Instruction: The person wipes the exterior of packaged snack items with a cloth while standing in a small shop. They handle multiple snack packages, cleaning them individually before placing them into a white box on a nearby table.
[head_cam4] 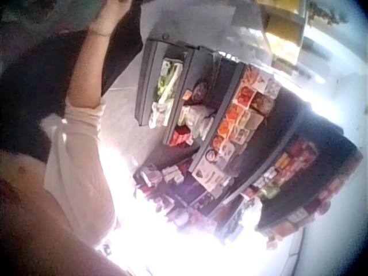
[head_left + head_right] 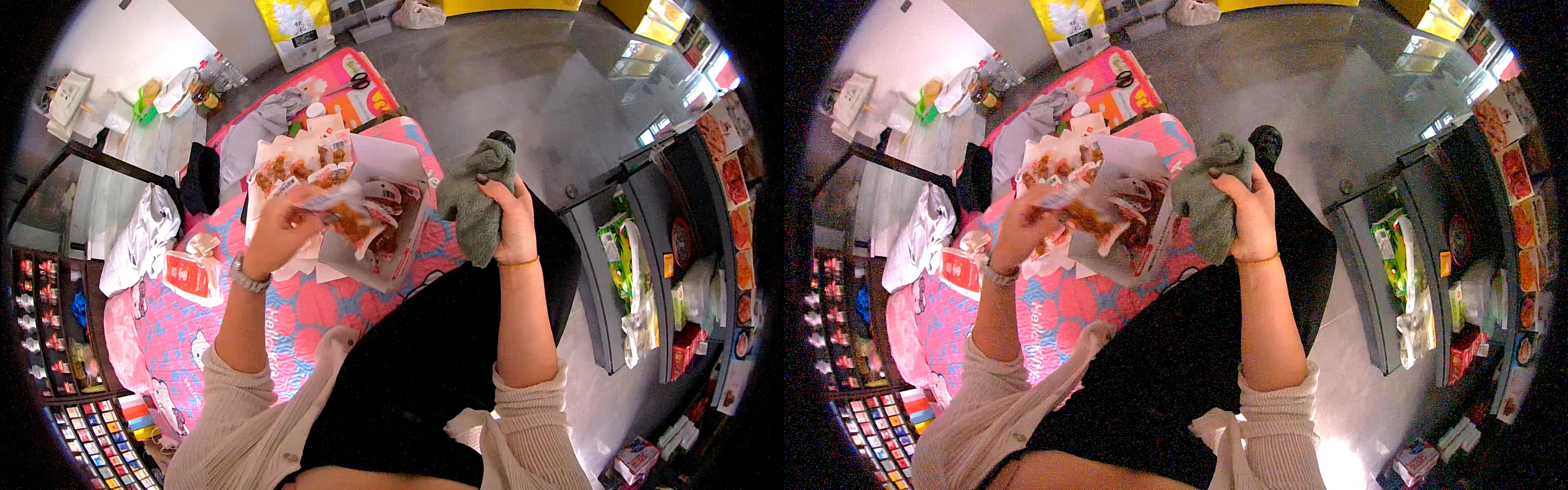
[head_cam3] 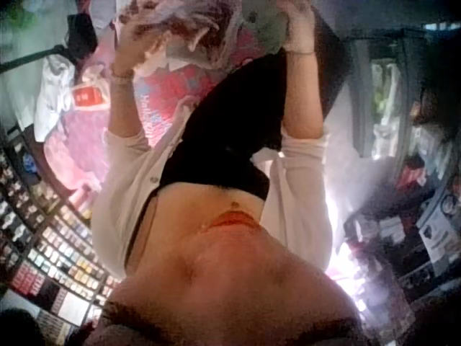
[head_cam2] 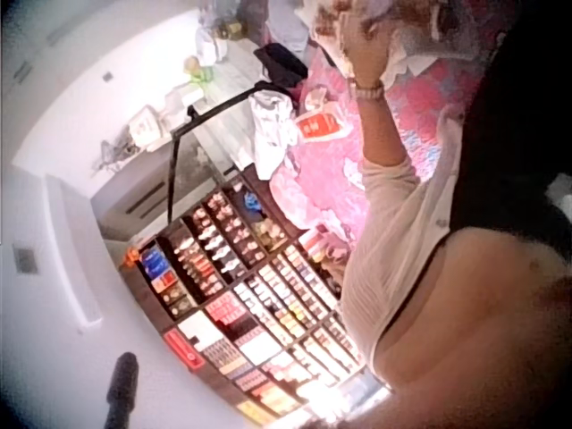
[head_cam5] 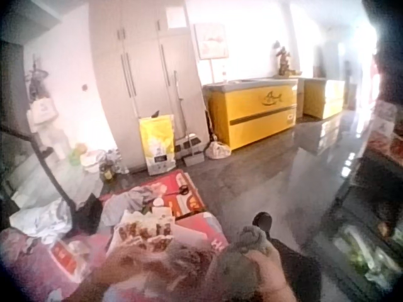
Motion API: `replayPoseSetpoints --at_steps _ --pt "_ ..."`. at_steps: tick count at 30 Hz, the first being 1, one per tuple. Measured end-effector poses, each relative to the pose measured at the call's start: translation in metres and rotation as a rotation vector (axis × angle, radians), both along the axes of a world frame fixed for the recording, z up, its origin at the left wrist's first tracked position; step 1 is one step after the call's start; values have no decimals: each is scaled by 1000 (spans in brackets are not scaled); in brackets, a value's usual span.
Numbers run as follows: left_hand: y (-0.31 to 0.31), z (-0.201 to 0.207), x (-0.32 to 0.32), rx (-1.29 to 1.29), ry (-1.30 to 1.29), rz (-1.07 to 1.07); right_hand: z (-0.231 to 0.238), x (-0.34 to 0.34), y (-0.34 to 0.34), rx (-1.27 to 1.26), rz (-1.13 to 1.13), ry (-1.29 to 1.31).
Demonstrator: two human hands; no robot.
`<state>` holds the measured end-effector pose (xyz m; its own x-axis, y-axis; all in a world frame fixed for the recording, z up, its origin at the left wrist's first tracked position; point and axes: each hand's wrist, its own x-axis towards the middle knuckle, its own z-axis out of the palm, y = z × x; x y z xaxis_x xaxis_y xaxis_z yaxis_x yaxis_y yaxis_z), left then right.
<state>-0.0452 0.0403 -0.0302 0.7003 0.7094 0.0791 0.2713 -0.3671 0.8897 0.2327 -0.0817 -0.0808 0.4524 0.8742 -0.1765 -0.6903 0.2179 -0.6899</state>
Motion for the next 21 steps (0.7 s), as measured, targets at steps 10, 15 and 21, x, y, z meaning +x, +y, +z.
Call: replayPoseSetpoints --at_steps 10,15,21 --pt "17 -50 6 800 385 89 -2 -19 -1 -44 74 -2" --pt "99 -115 -60 587 416 535 -3 -19 -1 -41 48 48" --pt "177 -184 -113 315 472 794 -5 -17 2 -4 86 61"
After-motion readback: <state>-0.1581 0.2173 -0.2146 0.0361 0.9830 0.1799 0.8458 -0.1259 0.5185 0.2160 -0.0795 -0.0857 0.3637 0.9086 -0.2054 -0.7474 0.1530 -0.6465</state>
